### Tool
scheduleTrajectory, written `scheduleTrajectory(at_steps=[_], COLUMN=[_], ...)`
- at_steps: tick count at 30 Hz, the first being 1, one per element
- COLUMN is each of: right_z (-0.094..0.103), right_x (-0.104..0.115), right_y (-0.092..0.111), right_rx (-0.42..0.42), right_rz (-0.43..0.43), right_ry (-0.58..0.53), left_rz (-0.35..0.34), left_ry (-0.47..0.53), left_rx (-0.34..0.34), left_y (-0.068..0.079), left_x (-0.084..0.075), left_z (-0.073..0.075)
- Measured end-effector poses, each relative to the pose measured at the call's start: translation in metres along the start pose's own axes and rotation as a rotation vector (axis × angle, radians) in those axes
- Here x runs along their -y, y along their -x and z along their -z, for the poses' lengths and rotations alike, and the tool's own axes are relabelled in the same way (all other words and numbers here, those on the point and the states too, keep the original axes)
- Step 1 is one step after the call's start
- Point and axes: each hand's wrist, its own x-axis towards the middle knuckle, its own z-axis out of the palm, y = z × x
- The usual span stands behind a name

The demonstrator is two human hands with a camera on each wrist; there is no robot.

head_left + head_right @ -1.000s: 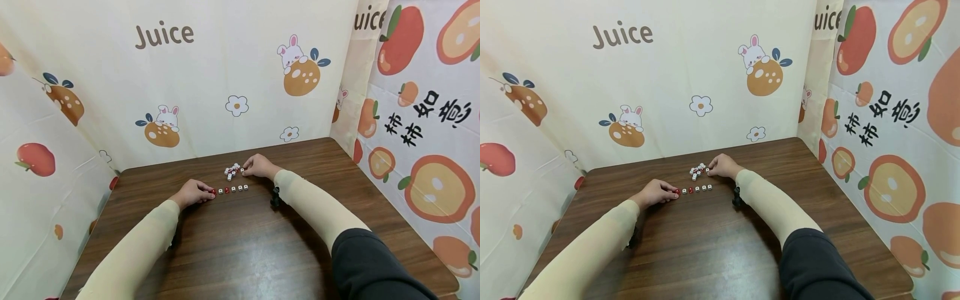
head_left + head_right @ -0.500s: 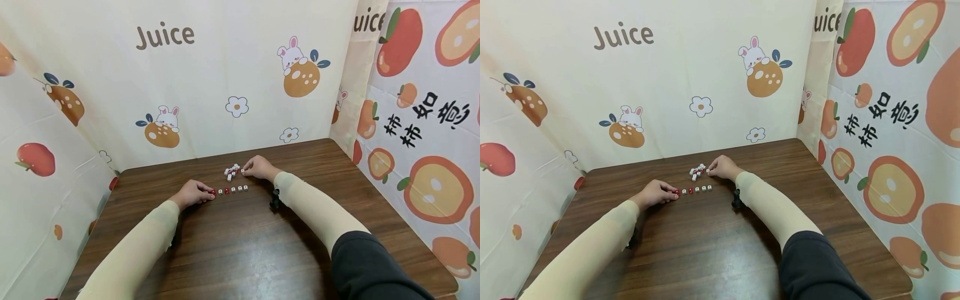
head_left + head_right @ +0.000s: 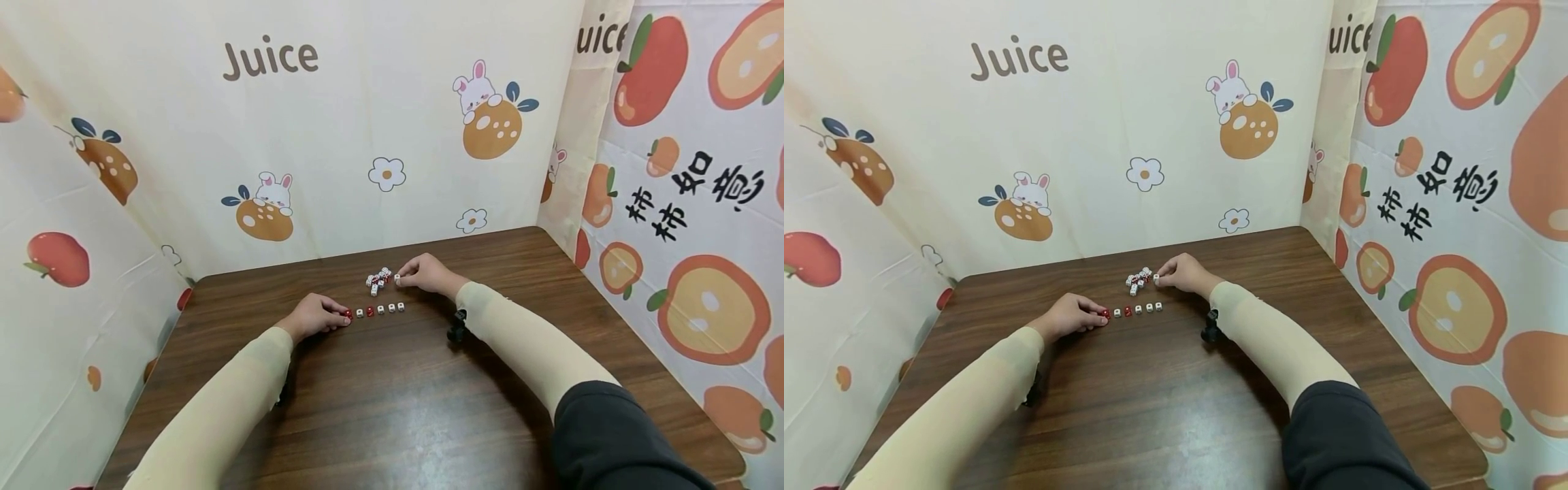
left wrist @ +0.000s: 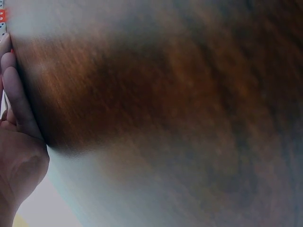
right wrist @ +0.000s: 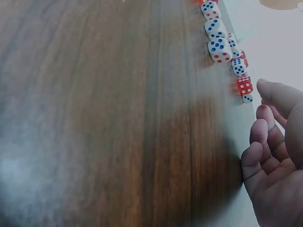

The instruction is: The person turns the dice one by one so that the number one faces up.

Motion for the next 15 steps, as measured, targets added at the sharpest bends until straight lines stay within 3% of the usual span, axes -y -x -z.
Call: scheduleTrajectory(at_steps=[15], right_z=[0.009], right_x=[-0.004], right_y=[0.021], right_rx=[0.024], right_rz=[-0.002], right_ry=[-0.067], left_rz=[0.002], left_ry=[-0.003], left_rx=[-0.002], left_y=[-0.002], left_x=[0.002], left_z=[0.0])
